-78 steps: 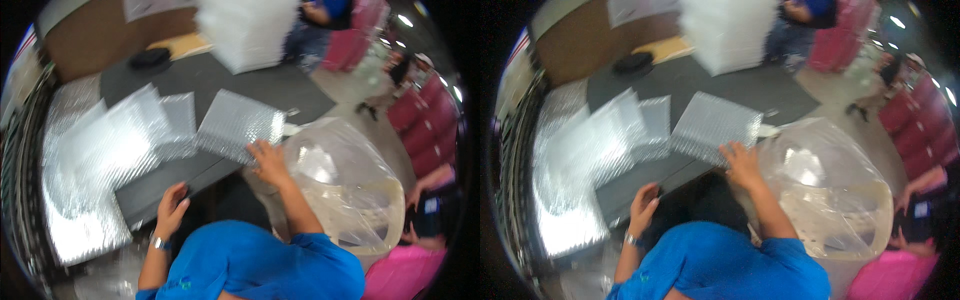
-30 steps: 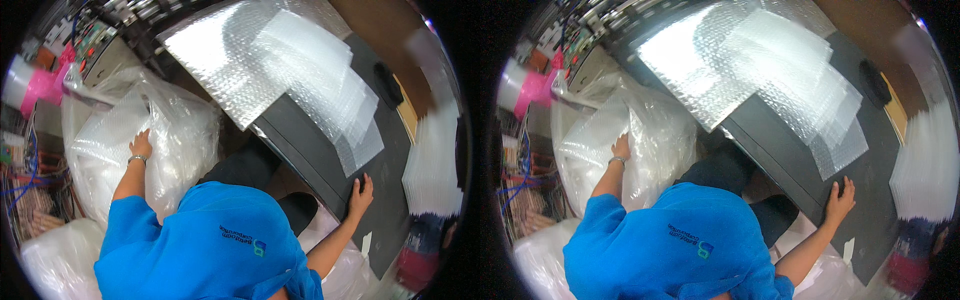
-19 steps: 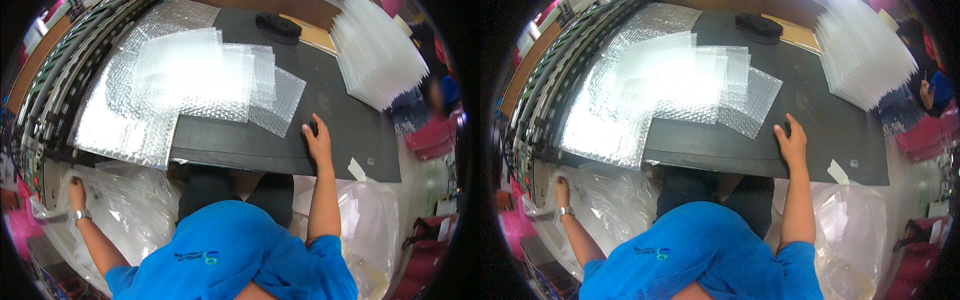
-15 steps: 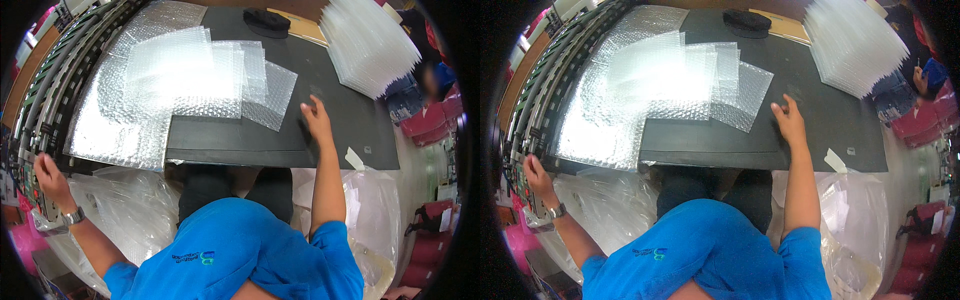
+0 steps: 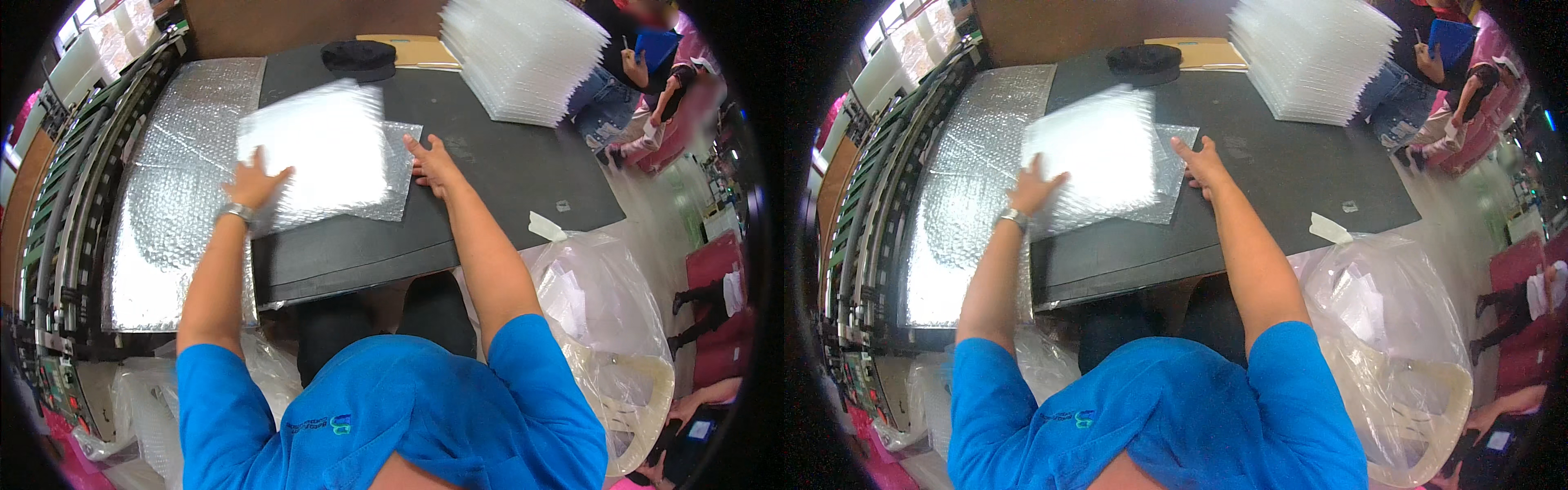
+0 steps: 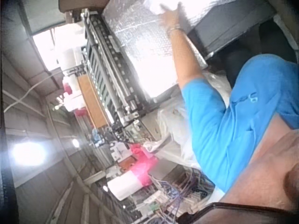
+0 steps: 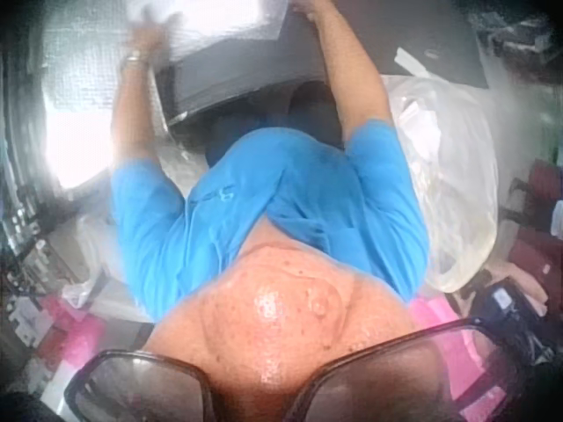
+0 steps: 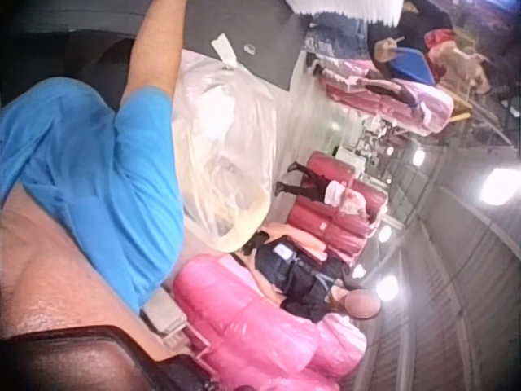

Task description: The person repeatedly picks up sheets of bubble wrap from a table, separates them, and stacks them into neat piles. They occasionally adjust the alignment of the stacks and move them to different positions on the table.

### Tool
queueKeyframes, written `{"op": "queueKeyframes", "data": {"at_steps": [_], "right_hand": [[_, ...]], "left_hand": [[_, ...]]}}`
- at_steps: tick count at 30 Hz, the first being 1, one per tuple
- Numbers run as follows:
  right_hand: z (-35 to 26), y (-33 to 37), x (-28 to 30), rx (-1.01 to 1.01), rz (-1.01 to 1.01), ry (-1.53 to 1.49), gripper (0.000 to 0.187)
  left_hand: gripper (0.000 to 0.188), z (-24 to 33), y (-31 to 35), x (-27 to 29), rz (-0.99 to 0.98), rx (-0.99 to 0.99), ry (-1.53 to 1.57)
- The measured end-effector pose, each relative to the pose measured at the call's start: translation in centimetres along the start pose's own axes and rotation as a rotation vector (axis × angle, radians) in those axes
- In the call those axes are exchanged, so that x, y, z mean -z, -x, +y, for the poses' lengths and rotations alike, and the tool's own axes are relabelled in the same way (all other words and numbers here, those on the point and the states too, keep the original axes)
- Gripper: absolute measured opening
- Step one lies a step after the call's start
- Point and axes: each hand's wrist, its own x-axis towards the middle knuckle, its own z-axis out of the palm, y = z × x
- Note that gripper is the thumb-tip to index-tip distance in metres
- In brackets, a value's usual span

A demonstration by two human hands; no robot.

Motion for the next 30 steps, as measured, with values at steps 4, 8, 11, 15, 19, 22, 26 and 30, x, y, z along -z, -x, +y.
{"op": "queueKeyframes", "data": {"at_steps": [4,8,11,15,19,22,26,30], "right_hand": [[0.5,2.0,1.3,0.110,-0.086,-0.328,0.068],[1.9,6.3,5.4,0.155,-0.089,-0.384,0.071],[4.3,8.8,7.1,0.349,-0.071,-0.353,0.078],[4.6,10.7,6.9,0.265,-0.011,-0.366,0.088],[2.7,10.7,7.4,0.594,0.015,-0.253,0.094],[-0.5,12.0,7.7,0.798,0.033,-0.230,0.098],[-2.0,12.4,9.2,0.741,-0.095,-0.307,0.102],[-0.5,11.5,9.9,0.480,-0.140,-0.217,0.097]], "left_hand": [[0.087,6.8,3.8,-1.7,0.090,-0.276,0.230],[0.084,5.8,2.8,-2.1,0.362,-0.154,0.605],[0.088,5.5,3.4,-2.3,-0.013,-0.078,1.082],[0.096,9.1,6.6,-2.4,-0.186,-0.144,1.279],[0.103,9.5,6.7,-1.1,-0.078,-0.328,1.541],[0.110,10.3,9.2,4.1,0.248,-0.613,1.527],[0.116,9.6,10.4,6.9,0.282,-0.774,1.550],[0.118,6.5,9.4,4.0,0.023,-0.642,1.429]]}}
